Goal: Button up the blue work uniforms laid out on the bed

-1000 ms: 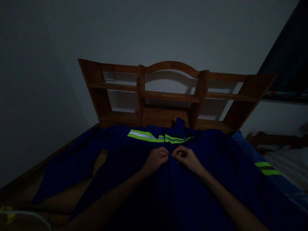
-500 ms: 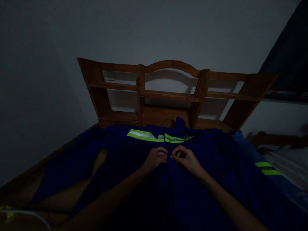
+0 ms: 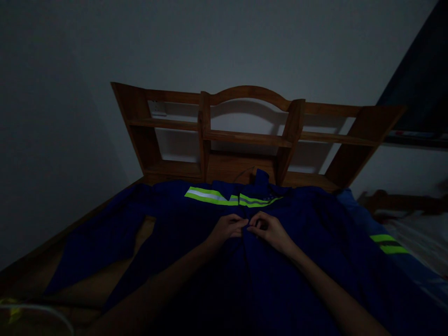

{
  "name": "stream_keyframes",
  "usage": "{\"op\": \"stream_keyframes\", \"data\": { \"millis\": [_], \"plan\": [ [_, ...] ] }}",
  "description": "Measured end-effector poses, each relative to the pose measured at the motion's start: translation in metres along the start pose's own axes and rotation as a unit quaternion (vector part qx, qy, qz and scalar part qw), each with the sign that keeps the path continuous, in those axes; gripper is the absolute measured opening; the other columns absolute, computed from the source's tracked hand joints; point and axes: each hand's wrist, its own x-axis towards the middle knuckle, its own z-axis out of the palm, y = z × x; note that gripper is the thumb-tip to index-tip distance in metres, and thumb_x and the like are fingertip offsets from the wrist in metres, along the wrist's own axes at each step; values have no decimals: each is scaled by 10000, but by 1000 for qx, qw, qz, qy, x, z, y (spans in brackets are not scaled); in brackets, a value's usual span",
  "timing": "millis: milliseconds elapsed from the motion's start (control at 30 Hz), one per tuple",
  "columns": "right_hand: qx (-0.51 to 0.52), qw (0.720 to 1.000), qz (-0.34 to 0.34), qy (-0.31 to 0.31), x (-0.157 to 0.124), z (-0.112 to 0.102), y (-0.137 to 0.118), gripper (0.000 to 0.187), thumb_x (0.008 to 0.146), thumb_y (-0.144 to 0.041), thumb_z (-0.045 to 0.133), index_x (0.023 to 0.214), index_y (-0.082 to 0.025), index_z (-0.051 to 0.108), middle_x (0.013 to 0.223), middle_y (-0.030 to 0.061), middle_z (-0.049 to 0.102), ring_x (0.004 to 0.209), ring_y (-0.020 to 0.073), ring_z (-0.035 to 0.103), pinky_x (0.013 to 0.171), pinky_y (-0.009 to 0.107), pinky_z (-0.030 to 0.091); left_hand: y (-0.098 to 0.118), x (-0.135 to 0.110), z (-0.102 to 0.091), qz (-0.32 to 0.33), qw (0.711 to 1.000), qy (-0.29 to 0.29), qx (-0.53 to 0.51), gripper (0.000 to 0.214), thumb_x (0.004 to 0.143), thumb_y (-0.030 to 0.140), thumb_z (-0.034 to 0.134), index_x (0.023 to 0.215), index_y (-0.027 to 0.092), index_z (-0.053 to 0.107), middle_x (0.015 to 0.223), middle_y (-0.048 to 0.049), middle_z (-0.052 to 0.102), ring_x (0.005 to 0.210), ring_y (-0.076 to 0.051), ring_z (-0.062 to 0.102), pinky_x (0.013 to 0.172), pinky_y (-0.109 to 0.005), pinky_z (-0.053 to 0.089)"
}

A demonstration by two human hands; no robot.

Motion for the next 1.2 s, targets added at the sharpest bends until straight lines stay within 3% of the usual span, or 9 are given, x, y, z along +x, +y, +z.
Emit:
{"op": "stream_keyframes", "data": {
  "millis": [233, 467, 600, 733, 900, 1067, 1200],
  "plan": [
    [-51, 998, -44, -6, -2, 5, -5, 143, 775, -303, 662, 845, -194, 600, 819, -3, 579, 653, 98, 535, 599, 212, 416, -13, 9, -6, -12, 999, 40, 24, 252, 557, 202, 738, 738, 135, 575, 665, 6, 602, 565, -99, 579, 572, -224, 464],
    [-41, 998, -38, 7, -2, 3, -5, 159, 779, -312, 654, 880, -204, 596, 841, -4, 583, 636, 95, 527, 581, 210, 401, -19, 12, -14, 8, 1000, 1, -9, 342, 545, 196, 734, 840, 140, 572, 689, -7, 622, 619, -107, 593, 604, -220, 456],
    [-5, 1000, 0, 8, -2, 3, -2, 161, 837, -354, 575, 884, -201, 594, 724, -13, 582, 589, 97, 522, 530, 203, 375, -18, 12, -12, 19, 1000, 4, 1, 359, 561, 205, 731, 866, 139, 554, 695, -14, 644, 582, -103, 592, 585, -219, 455],
    [73, 996, 48, -15, 0, 0, 2, 224, 841, -406, 552, 881, -188, 583, 593, -30, 556, 516, 101, 523, 495, 204, 368, -11, 7, -7, 101, 988, 15, 112, 288, 632, 224, 689, 877, 159, 554, 648, 7, 646, 568, -112, 593, 560, -212, 448],
    [220, 971, 79, -53, 5, -3, 4, 271, 789, -427, 606, 834, -160, 581, 612, -24, 567, 490, 100, 535, 517, 227, 418, -2, -4, 0, 210, 957, 7, 198, 218, 730, 241, 613, 931, 188, 547, 691, 16, 644, 681, -124, 625, 622, -201, 460],
    [283, 949, 125, -60, 6, -3, 5, 275, 731, -397, 669, 819, -144, 606, 636, -24, 560, 492, 93, 533, 505, 231, 435, 0, -9, 5, 249, 930, 5, 269, 214, 751, 249, 595, 955, 204, 549, 716, 21, 599, 687, -112, 603, 610, -187, 461],
    [290, 945, 141, -56, 5, -2, 6, 287, 704, -392, 690, 818, -142, 606, 656, -21, 568, 497, 88, 534, 509, 229, 441, -2, -8, 3, 246, 925, -5, 289, 314, 702, 301, 672, 978, 210, 554, 758, 13, 590, 700, -115, 579, 607, -193, 456]
  ]
}}
